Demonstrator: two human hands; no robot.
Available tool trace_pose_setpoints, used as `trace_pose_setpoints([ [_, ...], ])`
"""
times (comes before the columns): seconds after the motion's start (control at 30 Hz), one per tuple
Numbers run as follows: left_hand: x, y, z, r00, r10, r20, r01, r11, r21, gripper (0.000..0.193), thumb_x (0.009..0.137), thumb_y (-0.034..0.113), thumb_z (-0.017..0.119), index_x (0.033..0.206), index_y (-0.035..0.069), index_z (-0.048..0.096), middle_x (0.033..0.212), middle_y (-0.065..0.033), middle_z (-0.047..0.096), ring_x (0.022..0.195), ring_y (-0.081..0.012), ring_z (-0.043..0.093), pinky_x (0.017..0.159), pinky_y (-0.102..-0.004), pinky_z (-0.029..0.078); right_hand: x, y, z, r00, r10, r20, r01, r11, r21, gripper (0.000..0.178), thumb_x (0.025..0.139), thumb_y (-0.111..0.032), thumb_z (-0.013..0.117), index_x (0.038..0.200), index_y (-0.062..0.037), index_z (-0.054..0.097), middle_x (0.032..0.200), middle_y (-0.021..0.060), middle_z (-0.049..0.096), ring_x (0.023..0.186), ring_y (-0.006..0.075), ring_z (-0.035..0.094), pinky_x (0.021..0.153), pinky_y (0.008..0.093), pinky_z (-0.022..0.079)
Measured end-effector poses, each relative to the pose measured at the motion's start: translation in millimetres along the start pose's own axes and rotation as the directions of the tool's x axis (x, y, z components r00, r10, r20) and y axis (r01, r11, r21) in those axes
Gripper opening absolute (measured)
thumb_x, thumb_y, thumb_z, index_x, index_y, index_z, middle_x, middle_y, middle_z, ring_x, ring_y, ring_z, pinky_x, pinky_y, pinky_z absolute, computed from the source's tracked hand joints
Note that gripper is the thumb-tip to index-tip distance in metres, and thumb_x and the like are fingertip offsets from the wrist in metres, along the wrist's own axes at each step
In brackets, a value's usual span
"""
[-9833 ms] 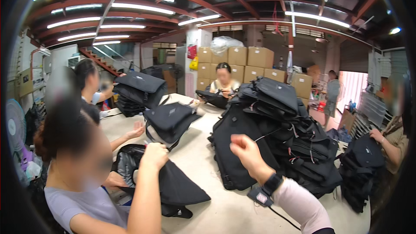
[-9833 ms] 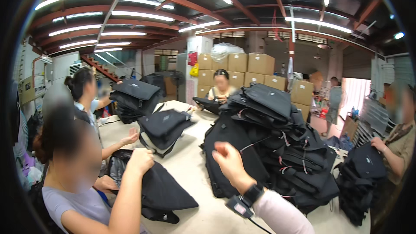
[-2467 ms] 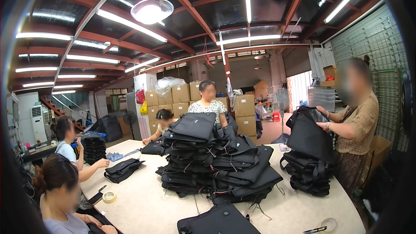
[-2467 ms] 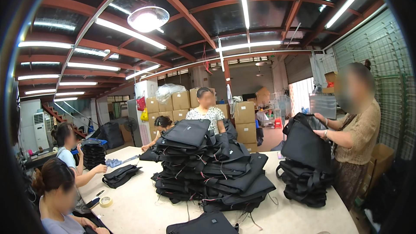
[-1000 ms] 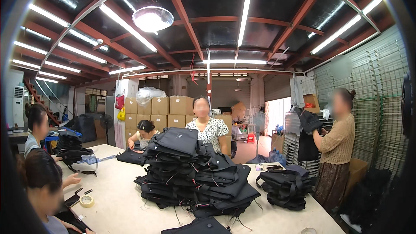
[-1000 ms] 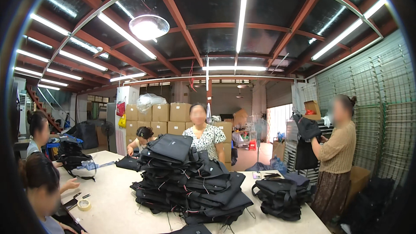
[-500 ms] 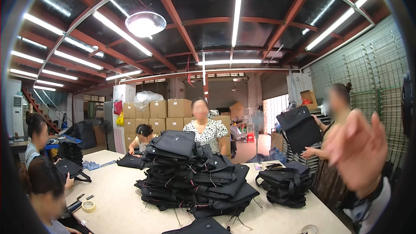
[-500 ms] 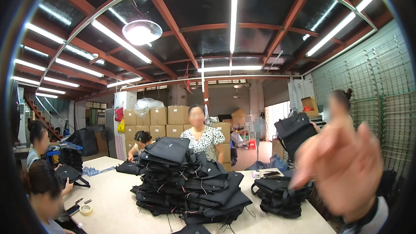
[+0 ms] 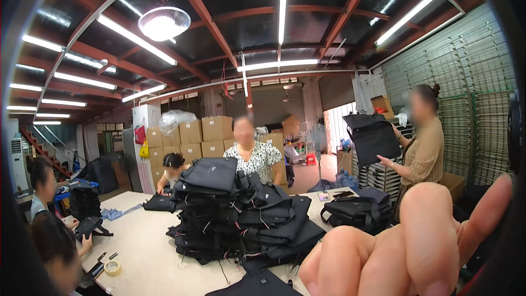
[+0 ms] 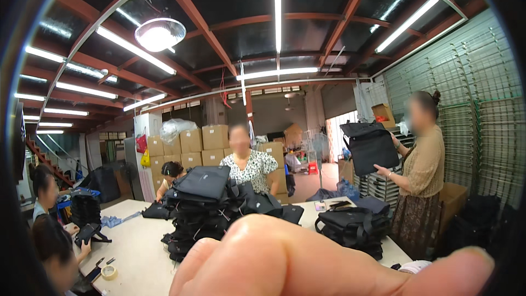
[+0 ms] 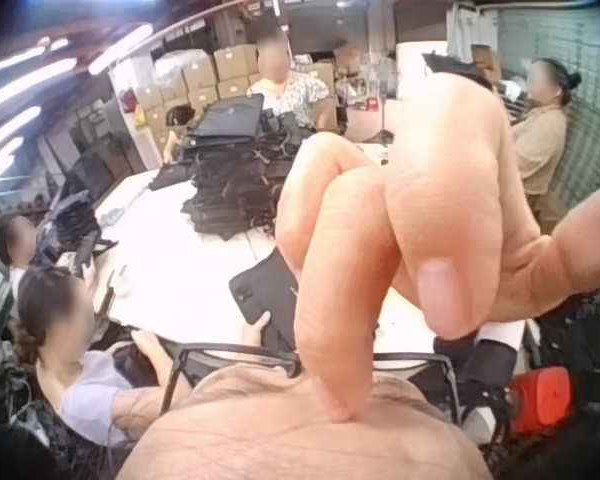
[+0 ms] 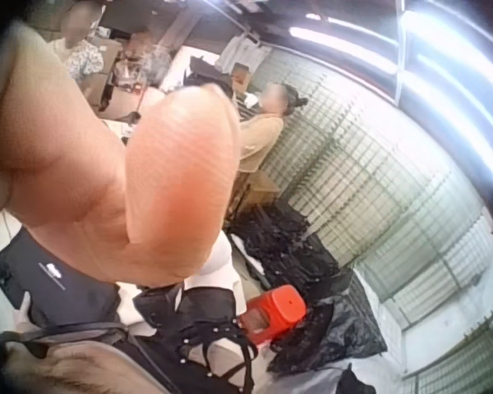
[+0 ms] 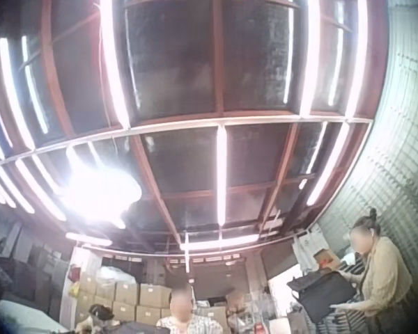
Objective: Assembling and inspecting black messenger-style bags at a workshop table.
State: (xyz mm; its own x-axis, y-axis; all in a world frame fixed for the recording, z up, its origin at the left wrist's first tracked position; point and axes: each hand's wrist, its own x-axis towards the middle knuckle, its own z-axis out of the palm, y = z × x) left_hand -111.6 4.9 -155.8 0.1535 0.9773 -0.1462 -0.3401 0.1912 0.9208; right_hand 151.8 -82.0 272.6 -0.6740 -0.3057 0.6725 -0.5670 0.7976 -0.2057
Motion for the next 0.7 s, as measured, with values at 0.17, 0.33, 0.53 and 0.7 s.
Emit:
trace_pose_setpoints([
  [0.17, -31, 14, 33, 0.99, -0.057, -0.126, 0.04, 0.99, -0.136, 0.04, 0.093, 0.017, 0.066, 0.127, -0.004, 0.057, 0.116, -0.0125, 0.066, 0.106, -0.0254, 0.063, 0.089, -0.0359, 0.053, -19, 20, 19, 0.985, 0.038, -0.169, -0.015, 0.991, 0.135, 0.067, 0.095, -0.071, 0.039, 0.115, -0.0078, 0.049, 0.095, 0.0222, 0.071, 0.077, 0.0173, 0.062, 0.082, 0.029, 0.04],
  [0.33, -34, 0, 43, 0.976, -0.077, -0.204, 0.011, 0.951, -0.308, 0.048, 0.094, 0.013, 0.066, 0.135, -0.004, 0.049, 0.125, -0.0171, 0.061, 0.116, -0.0258, 0.059, 0.097, -0.0364, 0.048, -52, 43, 66, 0.92, 0.086, -0.383, 0.033, 0.955, 0.295, 0.07, 0.094, -0.075, 0.037, 0.117, -0.0093, 0.046, 0.094, 0.0228, 0.071, 0.076, 0.0175, 0.062, 0.082, 0.0296, 0.038],
  [0.53, -52, 7, 52, 0.976, -0.115, -0.187, 0.049, 0.945, -0.323, 0.051, 0.094, 0.007, 0.065, 0.141, -0.001, 0.044, 0.139, -0.0125, 0.053, 0.123, -0.0277, 0.055, 0.106, -0.0402, 0.043, -83, 13, 92, 0.765, 0.304, -0.568, -0.103, 0.928, 0.358, 0.053, 0.096, -0.062, 0.041, 0.106, -0.0102, 0.047, 0.089, 0.0225, 0.071, 0.078, 0.0195, 0.061, 0.082, 0.0337, 0.041],
  [0.7, -65, 5, 46, 0.943, -0.329, 0.046, 0.332, 0.933, -0.141, 0.047, 0.1, 0.018, 0.06, 0.139, -0.002, 0.044, 0.124, -0.0125, 0.064, 0.107, -0.0249, 0.065, 0.09, -0.0399, 0.054, -117, -25, 101, 0.535, 0.541, -0.649, -0.446, 0.833, 0.326, 0.033, 0.101, -0.04, 0.05, 0.086, -0.0107, 0.05, 0.083, 0.0215, 0.069, 0.083, 0.0226, 0.058, 0.081, 0.04, 0.045],
])
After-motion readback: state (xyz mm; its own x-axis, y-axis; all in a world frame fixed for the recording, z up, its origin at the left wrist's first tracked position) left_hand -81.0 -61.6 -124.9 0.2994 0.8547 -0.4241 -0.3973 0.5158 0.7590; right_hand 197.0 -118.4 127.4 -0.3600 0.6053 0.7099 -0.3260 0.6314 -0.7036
